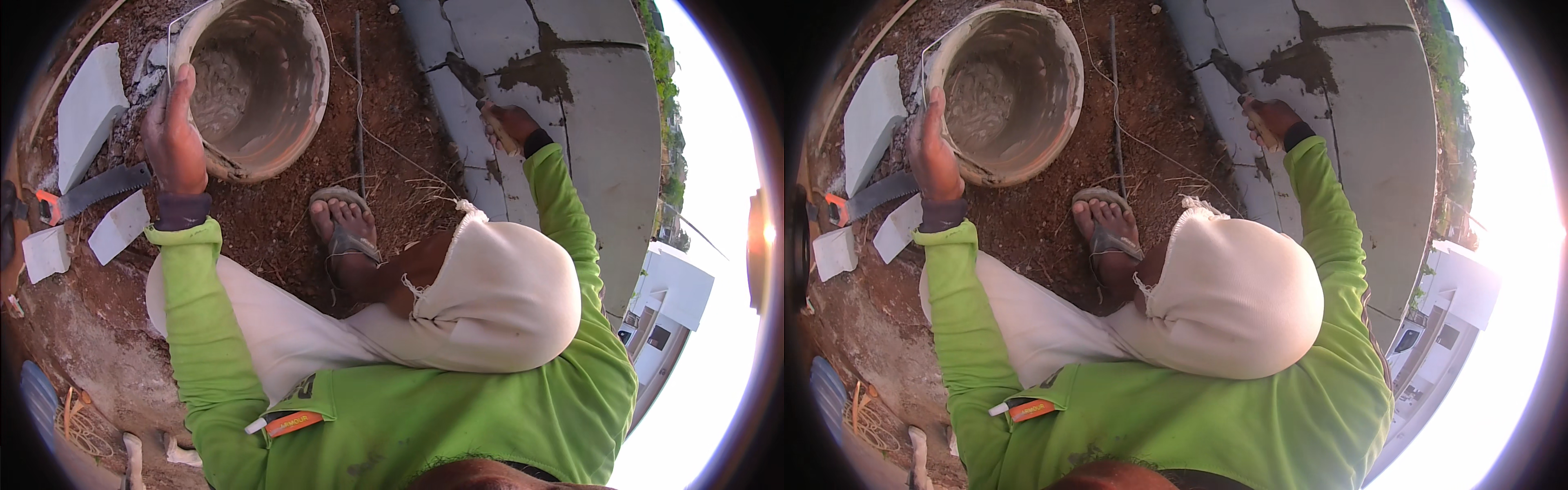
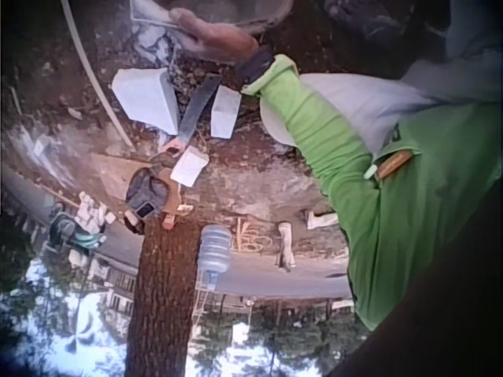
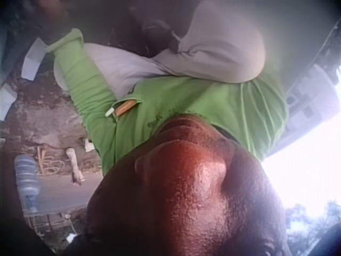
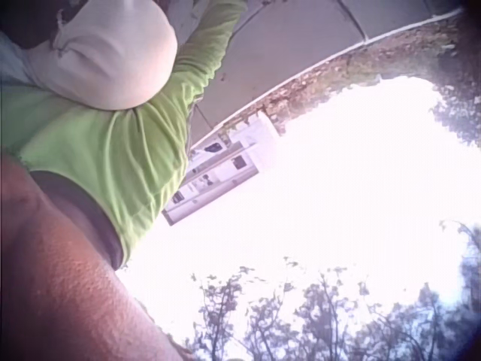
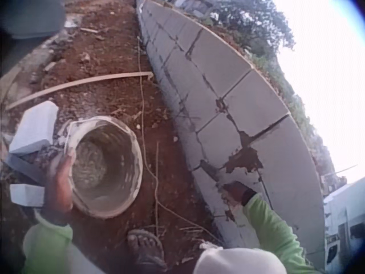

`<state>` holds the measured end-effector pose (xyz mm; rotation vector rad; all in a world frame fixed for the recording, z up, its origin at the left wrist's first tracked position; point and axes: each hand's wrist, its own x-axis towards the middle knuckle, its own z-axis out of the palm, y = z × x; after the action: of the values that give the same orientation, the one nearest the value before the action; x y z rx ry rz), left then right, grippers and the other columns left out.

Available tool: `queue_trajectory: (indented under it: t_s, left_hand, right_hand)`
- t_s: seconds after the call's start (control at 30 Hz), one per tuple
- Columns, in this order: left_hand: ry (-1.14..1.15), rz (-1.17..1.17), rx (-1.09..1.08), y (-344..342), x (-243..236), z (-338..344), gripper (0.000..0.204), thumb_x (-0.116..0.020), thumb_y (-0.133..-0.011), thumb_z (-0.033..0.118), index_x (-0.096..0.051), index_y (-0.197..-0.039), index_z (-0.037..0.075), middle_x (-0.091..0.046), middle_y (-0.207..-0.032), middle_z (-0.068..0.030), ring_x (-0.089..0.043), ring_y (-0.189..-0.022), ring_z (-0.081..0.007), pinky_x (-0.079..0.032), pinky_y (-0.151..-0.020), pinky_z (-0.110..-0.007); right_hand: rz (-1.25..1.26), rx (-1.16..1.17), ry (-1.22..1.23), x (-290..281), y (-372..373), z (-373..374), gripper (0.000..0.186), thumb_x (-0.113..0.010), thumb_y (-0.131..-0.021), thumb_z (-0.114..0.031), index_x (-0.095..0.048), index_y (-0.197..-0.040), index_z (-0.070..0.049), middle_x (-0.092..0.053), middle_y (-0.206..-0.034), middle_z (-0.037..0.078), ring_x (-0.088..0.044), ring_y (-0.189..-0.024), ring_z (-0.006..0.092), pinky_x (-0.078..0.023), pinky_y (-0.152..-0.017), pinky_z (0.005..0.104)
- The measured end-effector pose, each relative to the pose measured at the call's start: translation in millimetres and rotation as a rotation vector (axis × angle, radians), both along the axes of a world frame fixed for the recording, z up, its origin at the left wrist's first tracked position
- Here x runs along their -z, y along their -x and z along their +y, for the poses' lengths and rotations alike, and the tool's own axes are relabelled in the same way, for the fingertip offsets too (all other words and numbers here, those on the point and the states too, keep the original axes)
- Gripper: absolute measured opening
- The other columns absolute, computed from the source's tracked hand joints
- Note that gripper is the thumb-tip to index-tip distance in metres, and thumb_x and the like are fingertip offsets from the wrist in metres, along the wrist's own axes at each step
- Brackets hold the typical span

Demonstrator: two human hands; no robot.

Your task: The person applies mortar to the joints and surfaces of a curved masonry wall using a trowel.

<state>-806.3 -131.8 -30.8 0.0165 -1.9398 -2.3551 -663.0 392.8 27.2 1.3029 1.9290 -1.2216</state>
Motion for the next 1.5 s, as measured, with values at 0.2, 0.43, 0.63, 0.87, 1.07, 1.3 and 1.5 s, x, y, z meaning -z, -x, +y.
queue_trajectory:
  t_s: [0.2,0.43,0.63,0.87,1.07,1.3,1.5]
  left_hand:
    - [-0.051,-0.074,-0.104,0.6,-6.2,1.7,0.044,-0.061,-0.100,0.027,-0.065,-0.126,-0.009,-0.069,-0.125,-0.0176,-0.062,-0.121,-0.0221,-0.041,-0.109,-0.032]
    - [-0.093,-0.077,-0.146,0.7,0.9,-8.4,0.046,-0.064,-0.099,0.030,-0.066,-0.127,-0.007,-0.069,-0.126,-0.0155,-0.061,-0.120,-0.0198,-0.040,-0.109,-0.031]
    - [-0.102,-0.080,-0.123,1.9,-6.3,0.0,0.046,-0.066,-0.097,0.029,-0.066,-0.126,-0.008,-0.069,-0.126,-0.0154,-0.061,-0.119,-0.0202,-0.040,-0.108,-0.031]
    - [-0.046,-0.084,-0.100,3.2,-4.7,-1.9,0.047,-0.063,-0.099,0.027,-0.063,-0.129,-0.009,-0.067,-0.129,-0.0167,-0.060,-0.123,-0.0222,-0.039,-0.110,-0.032]
    - [-0.138,-0.125,-0.169,4.1,-4.5,-5.5,0.045,-0.062,-0.100,0.025,-0.063,-0.129,-0.009,-0.066,-0.130,-0.0164,-0.059,-0.124,-0.0217,-0.039,-0.111,-0.033]
    - [-0.095,-0.075,-0.128,2.0,-5.0,-2.3,0.044,-0.063,-0.099,0.025,-0.065,-0.127,-0.008,-0.067,-0.128,-0.0150,-0.060,-0.121,-0.0201,-0.040,-0.108,-0.031]
    - [-0.023,-0.054,-0.105,2.1,-2.1,-5.3,0.044,-0.064,-0.099,0.027,-0.066,-0.125,-0.007,-0.069,-0.124,-0.0150,-0.062,-0.118,-0.0203,-0.041,-0.107,-0.030]
  right_hand:
    - [-0.007,0.097,0.058,-42.3,10.6,-3.4,0.032,-0.048,-0.108,-0.042,-0.051,-0.110,-0.010,-0.056,-0.074,0.003,-0.052,-0.052,0.0113,-0.046,-0.042,0.0257]
    - [0.079,0.150,-0.005,-77.2,-47.0,-31.2,0.035,-0.052,-0.105,-0.040,-0.057,-0.113,-0.007,-0.056,-0.074,0.006,-0.053,-0.053,0.0145,-0.045,-0.044,0.0292]
    - [0.127,-0.113,-0.283,11.3,-48.7,-76.7,0.045,-0.063,-0.097,-0.043,-0.060,-0.124,-0.007,-0.055,-0.066,0.004,-0.054,-0.047,0.0165,-0.045,-0.044,0.0356]
    - [0.334,-0.326,-0.826,138.2,-25.5,-35.5,0.060,-0.064,-0.093,-0.048,-0.062,-0.128,0.001,-0.071,-0.101,0.027,-0.071,-0.091,0.0403,-0.055,-0.084,0.0475]
    - [0.448,-0.313,-1.111,124.7,-38.9,-50.3,0.056,-0.063,-0.093,-0.047,-0.064,-0.123,0.001,-0.069,-0.112,0.029,-0.065,-0.108,0.0464,-0.051,-0.095,0.0487]
    - [0.383,-0.389,-1.029,88.7,-52.0,-78.9,0.058,-0.064,-0.093,-0.047,-0.063,-0.126,0.000,-0.069,-0.111,0.028,-0.064,-0.108,0.0488,-0.052,-0.093,0.0503]
    - [0.219,-0.305,-0.651,93.8,-34.1,-62.1,0.062,-0.065,-0.094,-0.051,-0.063,-0.128,0.000,-0.070,-0.085,0.019,-0.069,-0.071,0.0329,-0.055,-0.066,0.0419]
